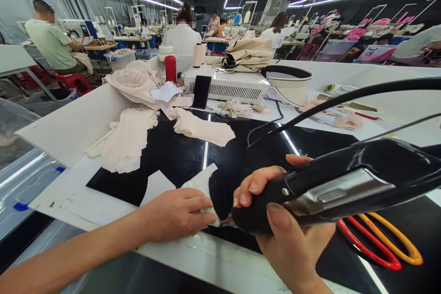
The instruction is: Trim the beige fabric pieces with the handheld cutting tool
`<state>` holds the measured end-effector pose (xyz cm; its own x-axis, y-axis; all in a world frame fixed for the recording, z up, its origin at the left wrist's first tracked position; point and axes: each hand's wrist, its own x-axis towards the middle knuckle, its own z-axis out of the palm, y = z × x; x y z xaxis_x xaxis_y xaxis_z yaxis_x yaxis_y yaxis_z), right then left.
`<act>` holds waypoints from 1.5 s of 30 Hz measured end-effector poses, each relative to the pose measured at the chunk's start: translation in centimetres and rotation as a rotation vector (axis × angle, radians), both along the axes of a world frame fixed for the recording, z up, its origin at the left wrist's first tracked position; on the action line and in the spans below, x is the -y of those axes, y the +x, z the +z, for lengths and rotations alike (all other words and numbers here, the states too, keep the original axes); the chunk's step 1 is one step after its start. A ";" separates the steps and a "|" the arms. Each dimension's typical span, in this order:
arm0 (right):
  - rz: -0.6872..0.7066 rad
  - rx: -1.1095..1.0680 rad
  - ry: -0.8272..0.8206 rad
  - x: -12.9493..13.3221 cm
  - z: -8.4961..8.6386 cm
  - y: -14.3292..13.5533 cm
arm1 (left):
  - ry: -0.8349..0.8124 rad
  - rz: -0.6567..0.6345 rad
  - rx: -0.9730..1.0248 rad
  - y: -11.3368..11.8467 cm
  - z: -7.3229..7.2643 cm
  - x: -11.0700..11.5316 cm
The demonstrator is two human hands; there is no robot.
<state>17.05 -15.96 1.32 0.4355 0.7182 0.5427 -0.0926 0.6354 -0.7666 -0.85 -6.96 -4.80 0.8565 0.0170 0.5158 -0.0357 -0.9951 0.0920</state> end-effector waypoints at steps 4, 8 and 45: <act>-0.021 0.007 -0.010 -0.1 0.1 0.0 | 0.089 0.032 -0.017 -0.1 0.1 -0.1; -0.029 0.014 -0.015 -0.1 0.0 0.0 | 0.215 0.029 -0.019 0.0 0.2 -0.1; -0.101 0.004 -0.006 -2.2 0.4 0.2 | 0.033 0.095 -0.049 -1.1 -0.7 0.2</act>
